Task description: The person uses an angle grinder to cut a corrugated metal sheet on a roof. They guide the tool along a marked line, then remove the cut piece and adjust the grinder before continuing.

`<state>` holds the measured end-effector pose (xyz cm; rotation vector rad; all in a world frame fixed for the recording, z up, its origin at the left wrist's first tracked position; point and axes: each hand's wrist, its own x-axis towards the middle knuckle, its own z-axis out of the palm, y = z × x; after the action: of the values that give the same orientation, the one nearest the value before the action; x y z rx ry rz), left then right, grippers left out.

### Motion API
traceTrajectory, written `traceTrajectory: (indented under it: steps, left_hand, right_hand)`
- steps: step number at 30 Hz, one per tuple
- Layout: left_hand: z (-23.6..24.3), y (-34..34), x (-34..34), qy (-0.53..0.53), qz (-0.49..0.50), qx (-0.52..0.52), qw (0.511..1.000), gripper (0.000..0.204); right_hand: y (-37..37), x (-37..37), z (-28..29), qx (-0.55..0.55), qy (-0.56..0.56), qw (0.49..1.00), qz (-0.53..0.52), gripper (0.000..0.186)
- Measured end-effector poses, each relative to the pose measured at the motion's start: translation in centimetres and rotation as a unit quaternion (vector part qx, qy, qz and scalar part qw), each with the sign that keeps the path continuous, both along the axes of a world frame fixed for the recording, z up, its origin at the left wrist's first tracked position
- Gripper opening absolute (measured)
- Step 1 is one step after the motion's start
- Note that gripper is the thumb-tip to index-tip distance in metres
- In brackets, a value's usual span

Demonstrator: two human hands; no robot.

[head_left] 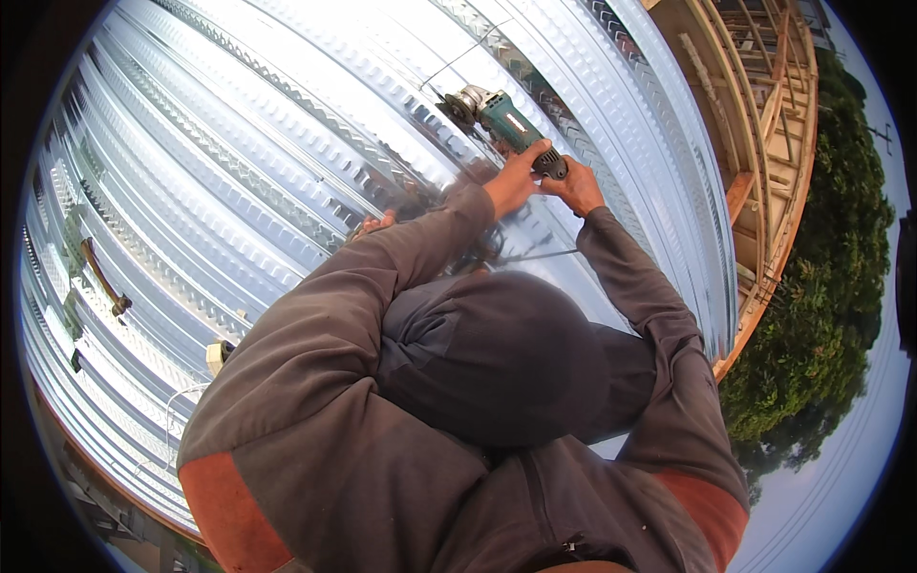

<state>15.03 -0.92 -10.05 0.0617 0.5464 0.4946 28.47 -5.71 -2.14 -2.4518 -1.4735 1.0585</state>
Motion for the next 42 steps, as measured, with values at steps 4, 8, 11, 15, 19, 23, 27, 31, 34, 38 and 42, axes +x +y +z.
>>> traceTrajectory:
  steps: [4, 8, 11, 15, 19, 23, 27, 31, 34, 38, 42]
  left_hand:
    - [-0.3, -0.2, 0.2, 0.002, 0.004, 0.002, 1.0, 0.041]
    - [0.0, -0.2, 0.2, -0.009, -0.001, -0.004, 1.0, 0.04]
    - [1.0, -0.1, 0.0, 0.0, -0.009, -0.007, 1.0, 0.047]
    - [3.4, 0.0, -0.5, 0.031, -0.021, 0.039, 0.999, 0.064]
    - [6.6, -0.2, -0.4, 0.107, -0.05, 0.175, 0.977, 0.075]
    - [8.8, -0.2, -1.4, 0.176, -0.082, 0.303, 0.933, 0.074]
    - [9.4, 2.6, -4.9, 0.211, -0.155, 0.35, 0.899, 0.056]
    - [10.6, 4.2, -9.3, 0.158, -0.194, 0.259, 0.933, 0.055]
    - [11.7, 3.9, -11.9, 0.224, -0.255, 0.262, 0.904, 0.037]
    - [12.2, 4.1, -14.0, 0.167, -0.291, 0.212, 0.918, 0.037]
    - [12.8, 4.3, -16.3, 0.285, -0.318, 0.315, 0.847, 0.056]
  right_hand:
    - [-0.2, 0.2, -0.1, 0.001, 0.005, 1.0, 0.004, 0.053]
    - [0.0, 0.2, 0.2, 0.007, 0.024, 1.0, 0.0, 0.052]
    - [0.2, -0.3, 1.2, 0.0, 0.002, 1.0, 0.002, 0.051]
    - [-0.4, -1.5, 3.5, 0.007, -0.002, 1.0, -0.03, 0.052]
    - [-1.9, -3.0, 5.7, 0.056, 0.072, 0.979, -0.182, 0.051]
    - [-2.6, -6.3, 6.1, 0.109, 0.154, 0.94, -0.285, 0.044]
    - [-3.5, -9.3, 6.6, 0.134, 0.262, 0.935, -0.199, 0.049]
    - [-3.0, -7.7, 7.7, 0.067, 0.316, 0.936, -0.142, 0.059]
    - [-0.2, -7.4, 6.1, 0.033, 0.384, 0.843, -0.375, 0.065]
    - [3.9, -10.5, 2.6, 0.051, 0.574, 0.695, -0.43, 0.056]
    - [5.1, -14.5, 1.4, 0.111, 0.561, 0.651, -0.499, 0.045]
